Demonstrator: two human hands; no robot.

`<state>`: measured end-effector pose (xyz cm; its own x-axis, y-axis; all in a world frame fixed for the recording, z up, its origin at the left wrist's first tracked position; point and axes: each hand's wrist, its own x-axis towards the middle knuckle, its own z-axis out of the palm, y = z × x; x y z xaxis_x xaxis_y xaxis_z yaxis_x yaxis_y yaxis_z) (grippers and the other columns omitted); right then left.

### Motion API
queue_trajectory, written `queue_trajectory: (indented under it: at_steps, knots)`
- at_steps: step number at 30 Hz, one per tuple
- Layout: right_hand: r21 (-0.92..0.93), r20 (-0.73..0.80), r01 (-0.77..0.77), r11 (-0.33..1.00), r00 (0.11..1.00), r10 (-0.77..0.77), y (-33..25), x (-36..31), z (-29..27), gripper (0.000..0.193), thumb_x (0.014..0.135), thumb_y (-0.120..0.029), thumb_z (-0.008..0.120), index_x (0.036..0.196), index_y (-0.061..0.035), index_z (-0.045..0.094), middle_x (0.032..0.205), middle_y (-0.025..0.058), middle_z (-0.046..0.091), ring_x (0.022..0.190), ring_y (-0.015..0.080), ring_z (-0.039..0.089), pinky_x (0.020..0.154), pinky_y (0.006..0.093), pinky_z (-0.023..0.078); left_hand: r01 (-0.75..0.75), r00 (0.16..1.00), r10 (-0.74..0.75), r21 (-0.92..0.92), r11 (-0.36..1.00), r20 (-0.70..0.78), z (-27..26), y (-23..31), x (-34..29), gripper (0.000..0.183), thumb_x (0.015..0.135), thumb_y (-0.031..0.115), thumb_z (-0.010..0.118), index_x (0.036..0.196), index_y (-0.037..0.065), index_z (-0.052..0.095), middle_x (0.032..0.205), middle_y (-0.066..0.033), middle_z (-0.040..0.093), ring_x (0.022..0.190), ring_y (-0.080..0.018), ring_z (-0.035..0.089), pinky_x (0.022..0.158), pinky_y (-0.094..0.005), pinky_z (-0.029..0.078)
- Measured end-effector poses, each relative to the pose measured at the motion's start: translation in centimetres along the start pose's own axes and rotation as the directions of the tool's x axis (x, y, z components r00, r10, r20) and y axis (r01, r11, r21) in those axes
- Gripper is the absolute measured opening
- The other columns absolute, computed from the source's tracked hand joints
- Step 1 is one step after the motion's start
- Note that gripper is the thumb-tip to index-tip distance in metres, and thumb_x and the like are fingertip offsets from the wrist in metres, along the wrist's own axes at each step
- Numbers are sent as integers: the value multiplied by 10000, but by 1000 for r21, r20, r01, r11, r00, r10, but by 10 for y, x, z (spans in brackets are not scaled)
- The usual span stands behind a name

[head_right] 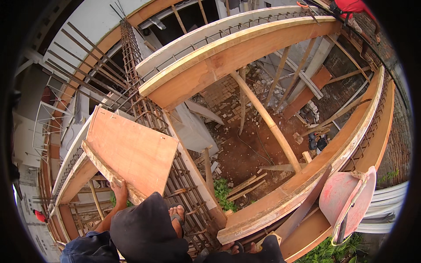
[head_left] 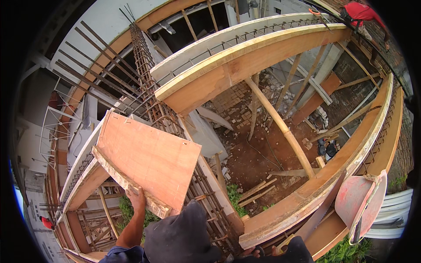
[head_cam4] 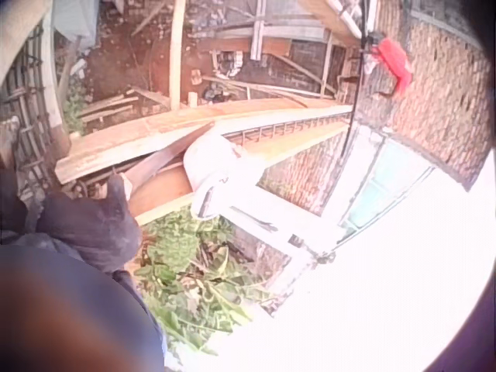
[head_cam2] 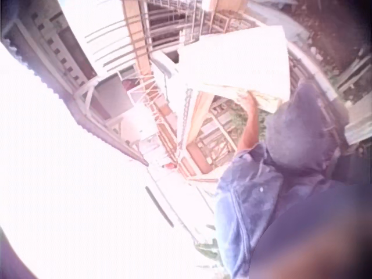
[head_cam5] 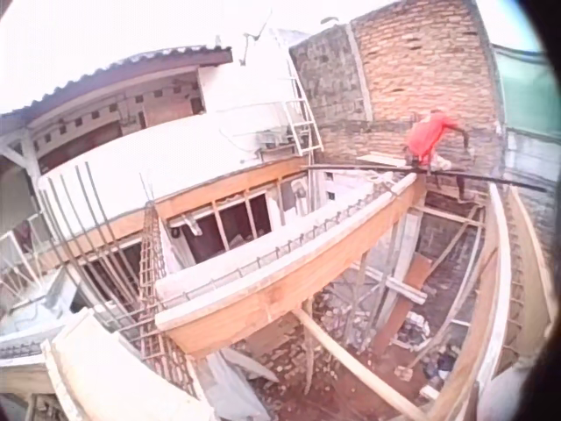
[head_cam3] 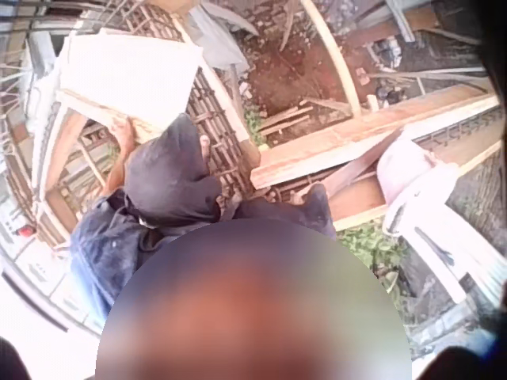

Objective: The person positions a large wooden board onto a rebar-reinforced concrete structure. They use a small wooden block to tap the board into place and then use a hammer to secure it. The person adjusts the board's position multiple times to ensure it fits correctly within the formwork.

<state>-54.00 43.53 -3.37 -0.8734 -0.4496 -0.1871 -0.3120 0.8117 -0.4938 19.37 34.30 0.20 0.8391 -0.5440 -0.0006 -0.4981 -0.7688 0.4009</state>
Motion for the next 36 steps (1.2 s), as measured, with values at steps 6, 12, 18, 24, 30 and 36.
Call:
queue_trajectory:
  at_steps: [6, 12, 18, 24, 30, 36]
  knots:
    - [93, -147, -93, 991, 983, 107, -11, 5, 9, 492, 857, -228, 775, 1264, -9, 610, 946, 158, 704, 845, 318, 704, 751, 409, 559, -5, 996, 11, 66, 998, -94, -6, 22, -10, 806, 946, 400, 673, 1537, -58, 373, 1629, -358, 136, 1481, -523, 251, 1211, -518, 281]
    - [189, -217, -111, 976, 964, 151, -29, -5, -1, 570, 828, -241, 788, 1309, -18, 580, 977, 179, 696, 876, 348, 703, 790, 432, 556, -213, 964, 251, 314, 925, -84, -59, 66, 3, 668, 917, 345, 703, 1411, -61, 508, 1595, -344, 237, 1465, -502, 273, 1205, -569, 256]
    - [286, -176, -19, 958, 982, 72, -39, -42, -62, 650, 799, -253, 800, 1354, -28, 549, 1007, 200, 687, 906, 379, 702, 829, 455, 554, -417, 906, 385, 210, 884, 177, -183, 175, 38, 585, 929, 312, 708, 1404, 24, 525, 1597, -285, 269, 1470, -475, 273, 1201, -566, 268]
    - [273, 194, 74, 959, 972, -130, -71, -97, -192, 677, 791, -258, 811, 1372, -25, 556, 1043, 222, 703, 942, 346, 711, 819, 434, 555, -484, 795, 369, 138, 864, 481, -287, 215, -13, 552, 947, 323, 698, 1398, 47, 539, 1552, -270, 348, 1430, -469, 352, 1185, -534, 324]
    - [49, 605, 630, 775, 598, -526, -187, -106, -322, 662, 718, 20, 495, 1381, 4, 500, 1002, 199, 639, 872, 416, 663, 835, 460, 539, -344, 689, 108, 191, 919, 716, -361, 181, -110, 590, 901, 351, 747, 1378, 51, 573, 1525, -274, 392, 1404, -469, 388, 1166, -533, 360]
    - [-216, 831, 536, 816, 540, -134, -283, -107, -407, 525, 812, -145, 710, 1293, 31, 599, 918, 217, 700, 816, 315, 701, 726, 425, 549, -231, 738, 31, 210, 950, 674, -432, 212, -110, 563, 880, 337, 767, 1342, 52, 621, 1504, -270, 432, 1394, -458, 408, 1156, -512, 383]
